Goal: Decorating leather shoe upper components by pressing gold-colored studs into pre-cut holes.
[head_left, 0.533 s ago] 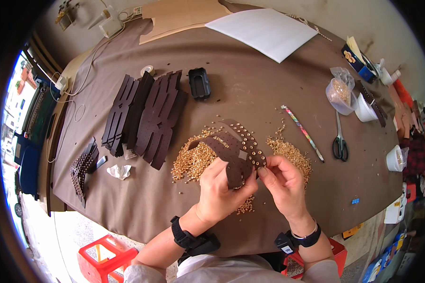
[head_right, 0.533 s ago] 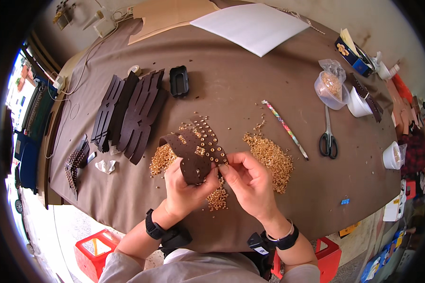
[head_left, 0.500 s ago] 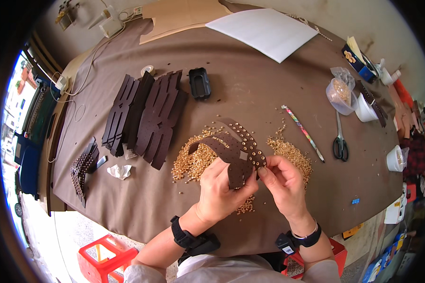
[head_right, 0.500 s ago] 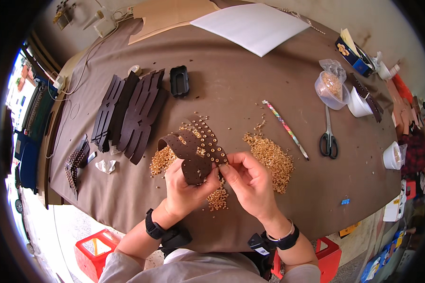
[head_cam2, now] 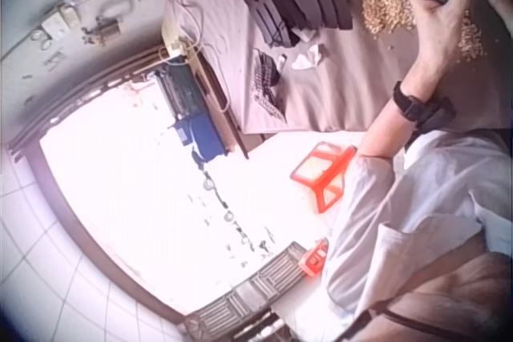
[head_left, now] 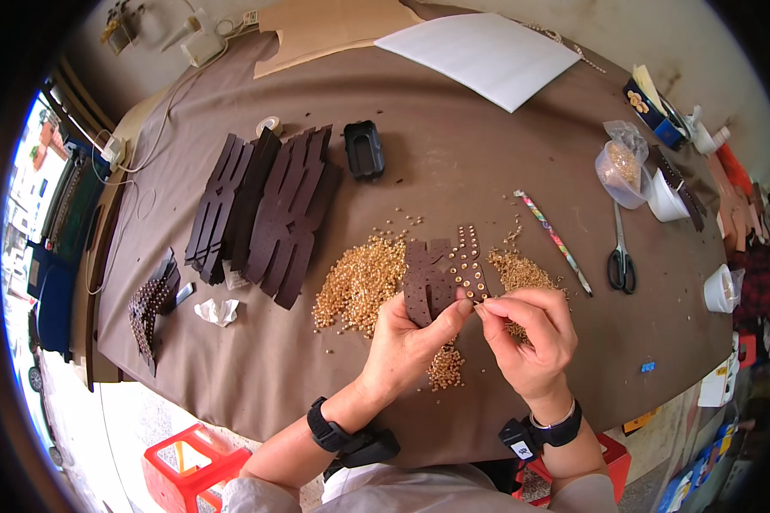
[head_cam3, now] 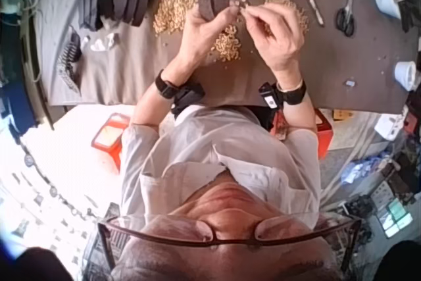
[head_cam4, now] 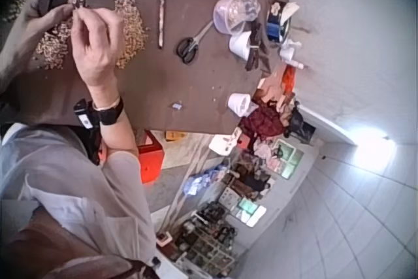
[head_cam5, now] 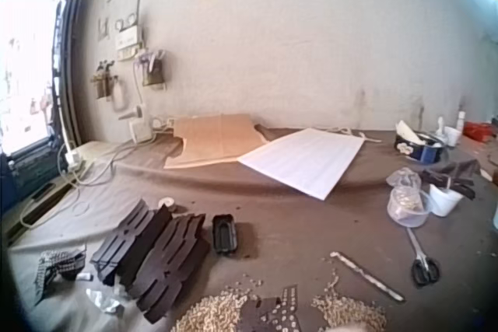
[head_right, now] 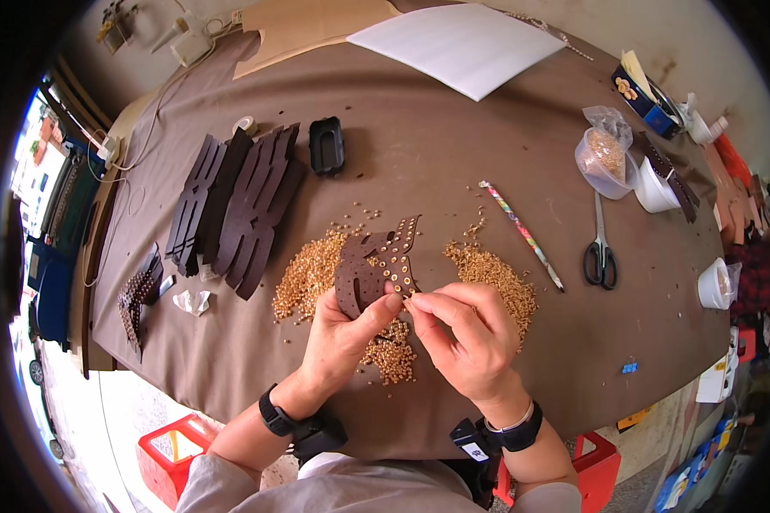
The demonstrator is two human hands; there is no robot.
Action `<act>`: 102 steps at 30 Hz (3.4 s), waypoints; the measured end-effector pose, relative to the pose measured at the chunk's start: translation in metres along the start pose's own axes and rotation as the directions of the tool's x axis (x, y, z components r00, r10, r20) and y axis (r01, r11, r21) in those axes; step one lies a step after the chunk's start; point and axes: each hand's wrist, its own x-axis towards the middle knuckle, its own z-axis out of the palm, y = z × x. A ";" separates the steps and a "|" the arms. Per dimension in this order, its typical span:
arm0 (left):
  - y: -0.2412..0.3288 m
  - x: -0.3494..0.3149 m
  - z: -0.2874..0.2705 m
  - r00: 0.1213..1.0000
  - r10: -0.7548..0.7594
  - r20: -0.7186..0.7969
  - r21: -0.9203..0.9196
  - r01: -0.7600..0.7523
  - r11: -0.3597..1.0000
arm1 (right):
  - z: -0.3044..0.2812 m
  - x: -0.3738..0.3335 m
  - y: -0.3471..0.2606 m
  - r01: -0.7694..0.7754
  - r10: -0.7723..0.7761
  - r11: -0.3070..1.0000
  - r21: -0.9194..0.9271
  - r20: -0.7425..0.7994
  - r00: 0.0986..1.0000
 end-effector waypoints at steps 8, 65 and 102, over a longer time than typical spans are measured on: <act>-0.001 0.000 0.000 0.999 -0.024 0.045 -0.056 0.027 0.998 | -0.001 0.002 0.000 -0.043 0.041 0.998 0.035 0.062 0.997; 0.005 0.007 -0.009 0.994 0.052 -0.099 -0.095 -0.062 0.994 | -0.015 0.014 0.013 -0.542 0.505 0.833 0.108 0.251 0.826; 0.002 0.008 -0.008 0.989 -0.144 0.041 -0.232 0.150 0.961 | 0.007 0.006 0.008 -0.323 0.275 0.892 0.315 0.187 0.943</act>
